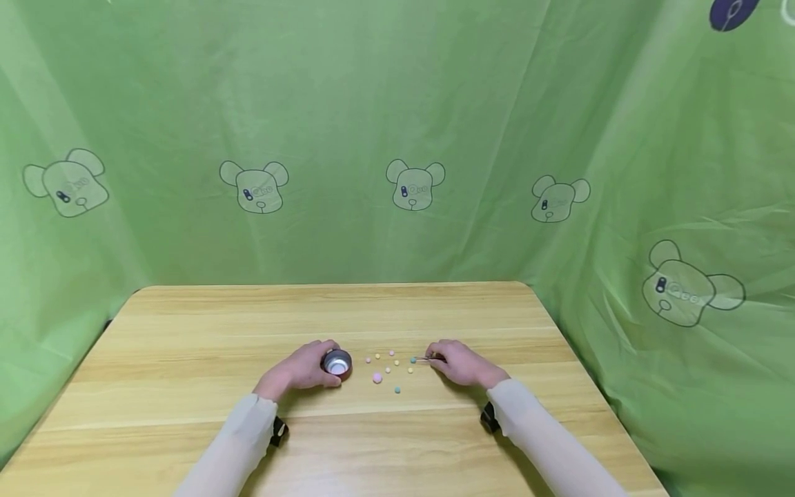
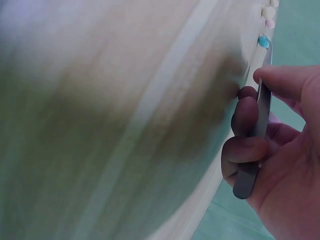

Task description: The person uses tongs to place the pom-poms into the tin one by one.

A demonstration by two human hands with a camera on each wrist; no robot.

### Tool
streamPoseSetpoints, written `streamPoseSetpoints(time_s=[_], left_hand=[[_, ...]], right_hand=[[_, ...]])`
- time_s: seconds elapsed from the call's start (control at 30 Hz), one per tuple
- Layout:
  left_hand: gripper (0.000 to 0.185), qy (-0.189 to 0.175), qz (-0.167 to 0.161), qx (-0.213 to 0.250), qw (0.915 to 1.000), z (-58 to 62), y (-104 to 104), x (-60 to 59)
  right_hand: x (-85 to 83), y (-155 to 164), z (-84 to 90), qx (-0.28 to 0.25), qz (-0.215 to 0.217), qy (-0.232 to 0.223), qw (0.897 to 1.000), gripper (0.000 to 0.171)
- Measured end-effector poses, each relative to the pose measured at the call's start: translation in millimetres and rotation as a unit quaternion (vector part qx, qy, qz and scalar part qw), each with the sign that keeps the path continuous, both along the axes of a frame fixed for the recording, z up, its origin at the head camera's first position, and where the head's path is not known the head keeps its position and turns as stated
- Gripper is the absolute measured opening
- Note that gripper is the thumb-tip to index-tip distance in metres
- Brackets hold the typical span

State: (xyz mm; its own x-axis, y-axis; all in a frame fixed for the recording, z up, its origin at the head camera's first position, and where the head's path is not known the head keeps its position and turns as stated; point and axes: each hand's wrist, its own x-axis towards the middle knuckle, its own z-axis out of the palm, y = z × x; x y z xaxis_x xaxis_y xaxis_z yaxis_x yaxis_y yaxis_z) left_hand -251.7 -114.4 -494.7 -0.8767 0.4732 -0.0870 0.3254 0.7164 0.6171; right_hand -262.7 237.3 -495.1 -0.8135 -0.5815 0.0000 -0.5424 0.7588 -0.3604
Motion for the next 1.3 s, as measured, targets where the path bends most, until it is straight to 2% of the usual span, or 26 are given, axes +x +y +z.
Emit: streamPoseSetpoints(time_s=[0.6,1.0,1.3], left_hand=[[0.048,-0.016,-0.005,0.012,0.9998,5.2,1.4,2.9],[0.047,-0.031,0.006,0.014,0.9994,4.3,2.0,0.7],[0.049,-0.023,0.001,0.020,0.9995,0.6,1.1,-1.1]], right_hand=[[0.5,-4.2,3.6,0.000,0.014,0.028,1.000,0.011],[-1.5,-20.2,16.8,-0.013,0.022,0.042,0.999,0.010],[-1.9,-37.7,27.7,-0.029,0.024,0.027,0.999,0.011]])
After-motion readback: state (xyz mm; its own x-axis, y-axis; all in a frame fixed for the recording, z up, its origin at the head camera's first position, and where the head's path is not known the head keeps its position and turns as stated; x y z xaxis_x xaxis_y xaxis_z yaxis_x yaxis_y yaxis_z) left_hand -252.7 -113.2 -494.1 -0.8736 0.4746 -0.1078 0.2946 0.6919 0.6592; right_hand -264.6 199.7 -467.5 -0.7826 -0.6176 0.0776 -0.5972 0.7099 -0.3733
